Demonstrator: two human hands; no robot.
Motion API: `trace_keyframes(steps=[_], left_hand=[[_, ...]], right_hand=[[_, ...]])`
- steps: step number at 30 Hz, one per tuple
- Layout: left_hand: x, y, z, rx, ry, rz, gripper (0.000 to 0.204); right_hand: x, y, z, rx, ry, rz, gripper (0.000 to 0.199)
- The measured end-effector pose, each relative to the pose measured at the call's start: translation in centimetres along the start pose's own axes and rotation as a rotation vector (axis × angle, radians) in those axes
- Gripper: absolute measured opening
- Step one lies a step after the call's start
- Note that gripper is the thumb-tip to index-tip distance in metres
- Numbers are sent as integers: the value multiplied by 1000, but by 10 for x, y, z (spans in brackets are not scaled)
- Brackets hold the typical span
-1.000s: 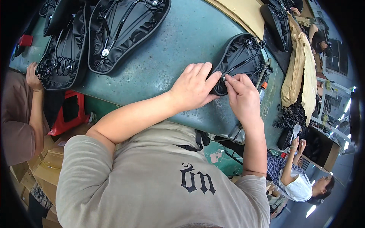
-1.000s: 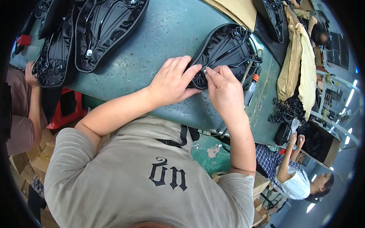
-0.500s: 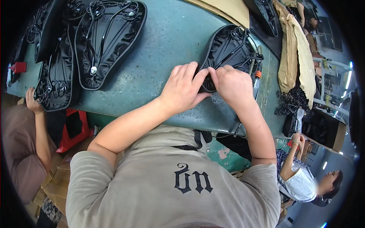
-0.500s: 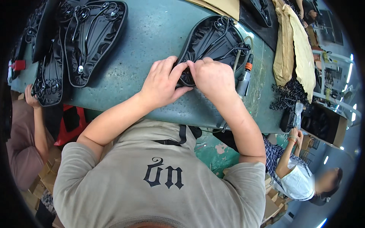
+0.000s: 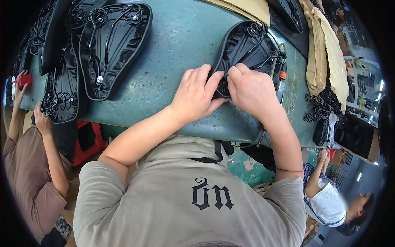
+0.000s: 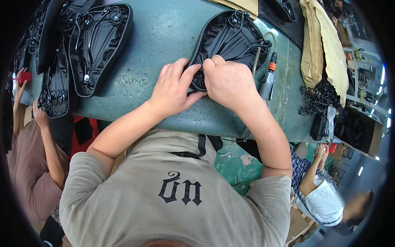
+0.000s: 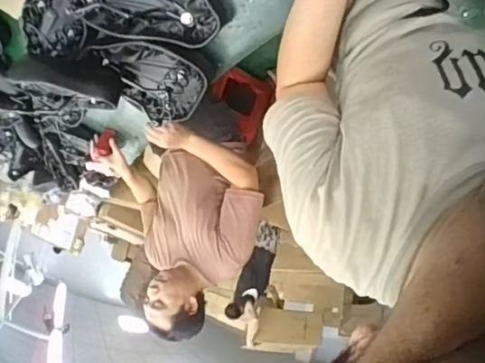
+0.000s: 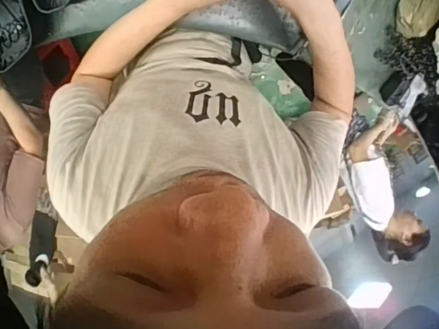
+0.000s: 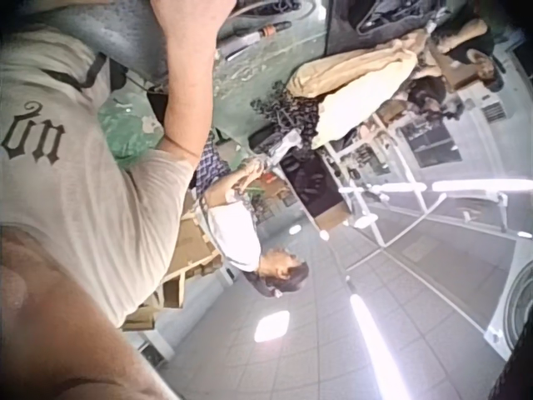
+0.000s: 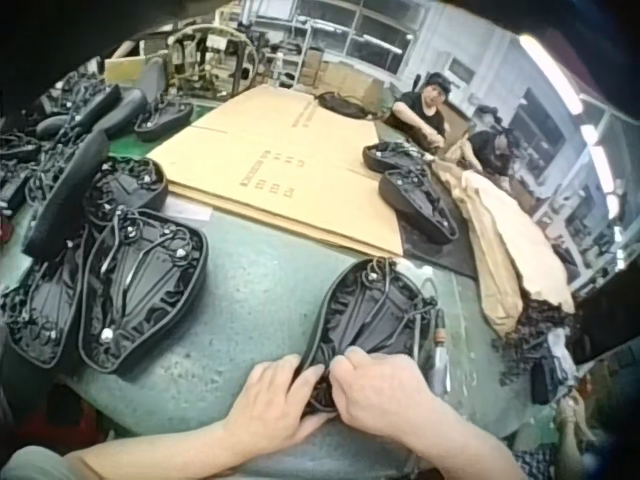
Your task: Assembling the underside of bicycle seats using a pneumatic screwdriver.
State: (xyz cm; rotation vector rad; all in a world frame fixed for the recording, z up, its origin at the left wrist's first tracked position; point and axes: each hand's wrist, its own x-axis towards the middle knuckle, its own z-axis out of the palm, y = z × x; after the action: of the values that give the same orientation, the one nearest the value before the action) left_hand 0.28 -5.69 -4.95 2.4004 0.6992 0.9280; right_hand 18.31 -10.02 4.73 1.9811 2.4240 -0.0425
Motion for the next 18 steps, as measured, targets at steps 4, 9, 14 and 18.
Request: trace_keyframes(steps=[4,9,14,18], left_hand=[[0,1,-2,5,1,-8,78],[-4,-4,1,-9,12,-7,78],[-1,-2,-1,-20,28,5,75],[-1,-3,1,-15,25,5,77]], right_hand=[[4,0,0,-48,-106,58,15],[5,-6,-34,-45,-51,23,23],[9,-4,-23,0,-24,-59,13],[14,-1,-10,-44,-108,-35,10]])
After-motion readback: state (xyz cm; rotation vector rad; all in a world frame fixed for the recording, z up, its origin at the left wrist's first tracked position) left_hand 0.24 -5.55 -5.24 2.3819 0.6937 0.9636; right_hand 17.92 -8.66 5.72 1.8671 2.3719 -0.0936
